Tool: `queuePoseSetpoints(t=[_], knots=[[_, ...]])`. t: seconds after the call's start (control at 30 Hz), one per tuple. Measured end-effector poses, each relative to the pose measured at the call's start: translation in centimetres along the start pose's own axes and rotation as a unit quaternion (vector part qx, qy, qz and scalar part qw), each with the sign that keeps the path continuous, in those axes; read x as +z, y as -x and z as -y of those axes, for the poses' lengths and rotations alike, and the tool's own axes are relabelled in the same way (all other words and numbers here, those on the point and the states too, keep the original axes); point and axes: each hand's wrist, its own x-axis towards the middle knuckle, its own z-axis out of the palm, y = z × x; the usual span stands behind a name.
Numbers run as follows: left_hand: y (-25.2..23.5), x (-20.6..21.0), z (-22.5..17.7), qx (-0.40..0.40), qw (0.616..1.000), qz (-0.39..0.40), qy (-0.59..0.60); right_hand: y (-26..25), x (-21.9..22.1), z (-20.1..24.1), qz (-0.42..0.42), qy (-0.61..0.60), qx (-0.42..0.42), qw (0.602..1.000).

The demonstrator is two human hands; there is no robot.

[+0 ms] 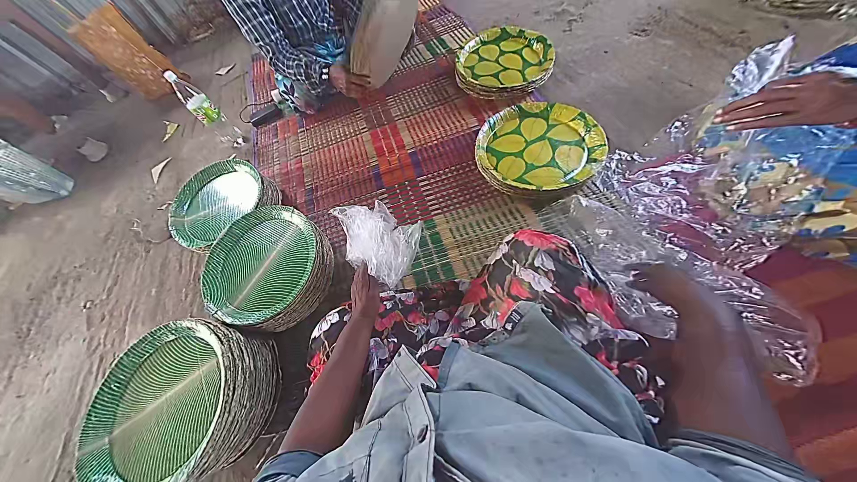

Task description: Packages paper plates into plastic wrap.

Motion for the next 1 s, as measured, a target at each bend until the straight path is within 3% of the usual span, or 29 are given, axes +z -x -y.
queuePoseSetpoints(t=[0.1,0.2,0.27,0.33,0.47,0.57,0.67,0.77,0.83,0.9,1.0], knots=[[-0.2,0.1,-0.3,0.007,1.000,0.006,-0.025,1.1,-5.1,1.8,-0.155,0.002,-0.037,0.987],[-0.1,0.3,-0.2,0.035,0.998,-0.001,-0.054,2.5,-7.6,9.9,-0.203,-0.029,-0.171,0.964],[0.0,0.4,-0.1,0.052,0.996,-0.018,-0.063,3.0,-6.2,17.4,-0.129,-0.062,-0.286,0.947],[0.2,0.3,-0.6,0.040,0.997,-0.025,-0.064,2.2,-2.4,24.0,0.001,-0.080,-0.353,0.932],[0.6,-0.2,-1.5,0.006,0.995,0.005,-0.098,-0.2,9.0,32.3,0.296,-0.145,-0.260,0.908],[0.3,-0.4,-1.8,-0.002,0.985,0.077,-0.157,-0.6,15.1,33.5,0.316,-0.108,-0.244,0.911],[-0.5,-0.3,-0.7,-0.049,0.974,0.166,-0.149,-1.5,14.4,32.7,0.223,-0.058,-0.303,0.925],[-1.8,0.2,0.7,-0.073,0.983,0.170,0.010,-2.3,11.5,31.8,0.055,-0.009,-0.278,0.959],[-1.9,0.1,0.9,-0.096,0.976,0.147,0.132,-1.7,10.7,31.8,0.006,0.026,-0.284,0.958],[-1.6,-0.4,0.5,-0.105,0.965,0.154,0.183,-0.7,11.9,31.8,-0.015,0.057,-0.385,0.921],[-1.1,-0.5,0.0,-0.120,0.958,0.149,0.212,1.1,15.9,32.3,0.035,0.087,-0.564,0.820]])
